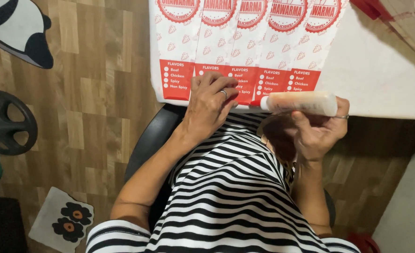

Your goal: Folding and gluing the bottom edges of paper food wrappers to assemble them.

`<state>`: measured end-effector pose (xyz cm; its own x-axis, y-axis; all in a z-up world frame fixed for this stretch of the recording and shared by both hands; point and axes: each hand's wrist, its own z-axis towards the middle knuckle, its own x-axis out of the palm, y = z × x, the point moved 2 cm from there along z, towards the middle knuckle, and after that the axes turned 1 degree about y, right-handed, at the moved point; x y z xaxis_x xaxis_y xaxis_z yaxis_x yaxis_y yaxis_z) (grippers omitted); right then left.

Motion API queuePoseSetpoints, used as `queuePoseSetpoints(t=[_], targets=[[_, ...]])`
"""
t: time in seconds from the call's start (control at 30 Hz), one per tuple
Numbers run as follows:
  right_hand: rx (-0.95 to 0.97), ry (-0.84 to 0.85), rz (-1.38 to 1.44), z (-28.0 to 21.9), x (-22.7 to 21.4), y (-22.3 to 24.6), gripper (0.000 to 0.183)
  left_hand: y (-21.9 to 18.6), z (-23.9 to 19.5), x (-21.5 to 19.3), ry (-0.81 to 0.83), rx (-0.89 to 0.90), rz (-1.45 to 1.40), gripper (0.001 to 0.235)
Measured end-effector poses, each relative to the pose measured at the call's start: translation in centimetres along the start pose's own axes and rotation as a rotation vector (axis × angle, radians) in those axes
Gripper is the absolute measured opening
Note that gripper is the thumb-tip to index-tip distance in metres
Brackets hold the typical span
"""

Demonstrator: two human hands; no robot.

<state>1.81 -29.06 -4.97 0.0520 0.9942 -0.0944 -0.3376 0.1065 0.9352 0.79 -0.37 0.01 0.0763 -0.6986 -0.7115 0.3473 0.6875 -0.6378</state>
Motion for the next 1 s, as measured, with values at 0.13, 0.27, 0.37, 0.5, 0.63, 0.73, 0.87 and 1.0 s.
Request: queuePoseSetpoints(t=[0.13,0.27,0.37,0.5,0.63,0.73,0.87,1.0], targets=[[-0.058,0.018,-0.076,-0.1,2.1,1.0,0.05,-0.1,0.2,0.3,-0.034,-0.007,0.005,0.01],[-0.04,0.061,-0.044,0.1,4.1,1.1,0.047,-0.4,0.2,0.2,-0.066,-0.006,0.012,0.005],[0.007,0.104,0.063,0.4,5.1,2.1,0.047,-0.3,0.0,0.1,-0.071,0.001,0.019,0.009],[-0.038,0.041,-0.047,0.0,3.9,1.4,0.048,-0.3,0.0,0.1,-0.075,-0.001,0.022,0.01],[-0.05,0.0,-0.081,-0.5,0.6,-0.4,0.05,0.7,-0.2,-0.4,-0.073,0.029,-0.021,0.008],[-0.036,-0.032,-0.001,-0.2,0.5,0.3,0.048,1.6,-0.3,-2.6,-0.083,0.035,-0.025,0.004],[-0.058,-0.072,0.107,0.6,2.9,0.8,0.05,2.6,-1.0,-4.9,-0.064,0.026,0.074,0.006],[-0.045,-0.015,0.091,0.5,4.9,0.2,0.051,3.2,-2.0,-4.7,-0.052,0.018,0.084,0.013]])
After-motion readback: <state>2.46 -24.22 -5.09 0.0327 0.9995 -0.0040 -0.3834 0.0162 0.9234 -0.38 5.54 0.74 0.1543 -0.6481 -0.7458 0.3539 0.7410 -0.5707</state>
